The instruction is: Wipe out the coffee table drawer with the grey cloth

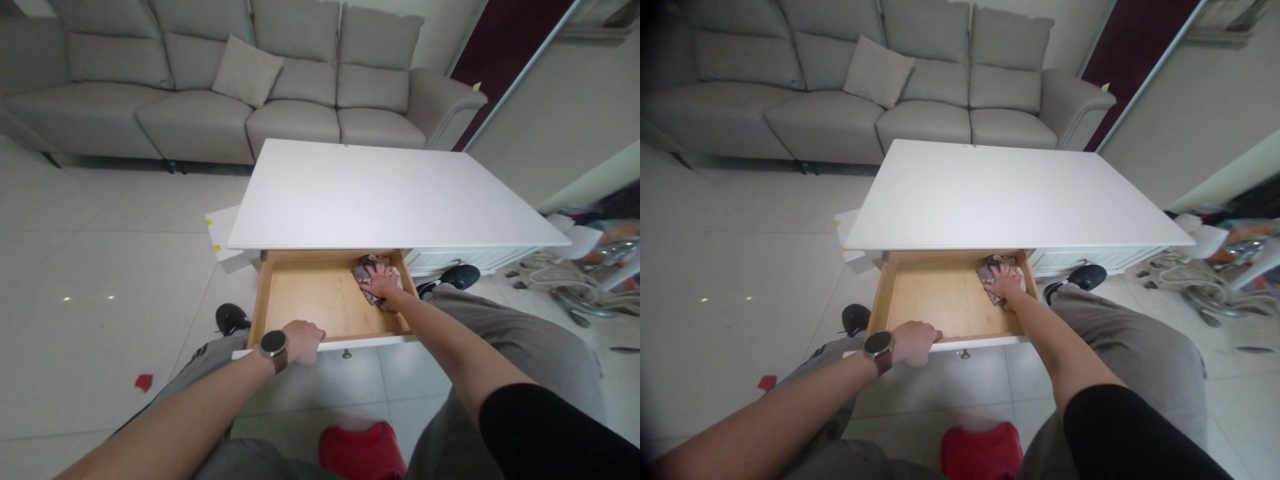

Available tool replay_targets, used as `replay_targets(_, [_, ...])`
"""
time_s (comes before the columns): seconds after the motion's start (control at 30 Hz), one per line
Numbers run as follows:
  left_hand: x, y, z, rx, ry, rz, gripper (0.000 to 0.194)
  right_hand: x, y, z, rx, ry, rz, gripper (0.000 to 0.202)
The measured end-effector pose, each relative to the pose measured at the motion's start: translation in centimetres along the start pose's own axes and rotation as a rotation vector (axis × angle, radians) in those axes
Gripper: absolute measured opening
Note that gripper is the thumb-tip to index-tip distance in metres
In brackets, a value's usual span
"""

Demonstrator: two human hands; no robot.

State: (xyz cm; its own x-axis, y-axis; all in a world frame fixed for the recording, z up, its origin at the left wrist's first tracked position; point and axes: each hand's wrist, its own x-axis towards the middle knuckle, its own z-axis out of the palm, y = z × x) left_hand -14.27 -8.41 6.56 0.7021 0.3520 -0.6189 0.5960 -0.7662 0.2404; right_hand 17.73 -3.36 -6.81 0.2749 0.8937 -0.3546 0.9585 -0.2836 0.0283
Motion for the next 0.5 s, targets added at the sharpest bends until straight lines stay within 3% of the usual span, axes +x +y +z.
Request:
replay_targets(0.23, [-0.4, -0.5, -0.4, -0.017, 0.034, 0.01, 0.038, 2.7, 0.9, -0.1, -0.025, 0.044, -0.007, 0.084])
replay_targets(0.5, [-0.1, -2.0, -0.4, -0.041, 0.117, 0.004, 0.031, 4.6, -0.6, -0.3, 0.049, 0.058, 0.142, 0.08])
